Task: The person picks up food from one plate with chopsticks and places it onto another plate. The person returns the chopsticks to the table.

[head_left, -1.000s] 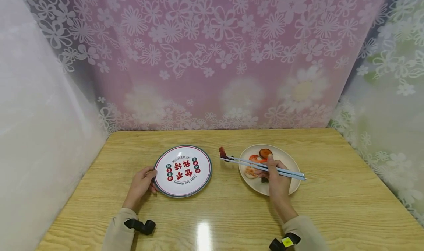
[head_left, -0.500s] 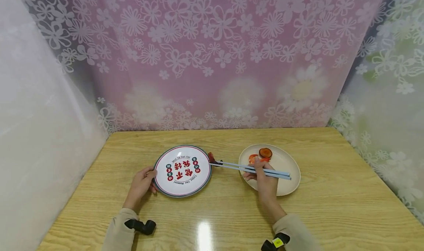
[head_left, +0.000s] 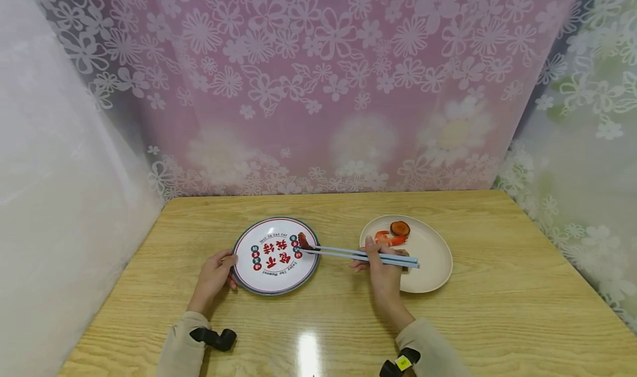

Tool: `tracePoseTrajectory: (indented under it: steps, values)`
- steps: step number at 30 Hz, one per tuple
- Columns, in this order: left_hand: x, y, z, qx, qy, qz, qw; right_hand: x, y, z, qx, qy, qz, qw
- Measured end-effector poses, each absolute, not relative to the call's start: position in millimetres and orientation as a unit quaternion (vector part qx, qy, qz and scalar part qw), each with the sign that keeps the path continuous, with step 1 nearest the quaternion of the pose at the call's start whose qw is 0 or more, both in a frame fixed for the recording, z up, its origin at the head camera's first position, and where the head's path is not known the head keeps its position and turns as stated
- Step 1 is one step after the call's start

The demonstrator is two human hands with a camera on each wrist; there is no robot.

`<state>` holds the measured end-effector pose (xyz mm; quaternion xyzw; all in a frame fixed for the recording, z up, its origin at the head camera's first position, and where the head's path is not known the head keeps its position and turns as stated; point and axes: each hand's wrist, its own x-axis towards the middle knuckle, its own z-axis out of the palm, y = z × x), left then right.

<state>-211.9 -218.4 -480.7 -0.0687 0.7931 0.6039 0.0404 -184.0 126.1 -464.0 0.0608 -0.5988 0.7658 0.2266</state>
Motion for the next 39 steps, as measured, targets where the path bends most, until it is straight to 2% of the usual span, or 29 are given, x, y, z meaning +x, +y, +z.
tracePoseTrajectory:
  steps: [9, 20, 39]
  values:
    - [-213.3, -219.1, -483.2, -0.064, 0.798, 0.598, 0.035, -184.0, 114.7, -461.8, 0.068, -0.581, 0.778, 0.228]
    - [-211.9, -219.2, -481.8, -0.06, 0.797, 0.601, 0.035, -179.2, 101.2, -475.3, 0.069, -0.6, 0.773, 0.195]
    - [-211.6, -218.1, -480.9, -0.059, 0.8, 0.596, 0.032, -176.4, 100.1, -476.6, 0.066, -0.607, 0.768, 0.194]
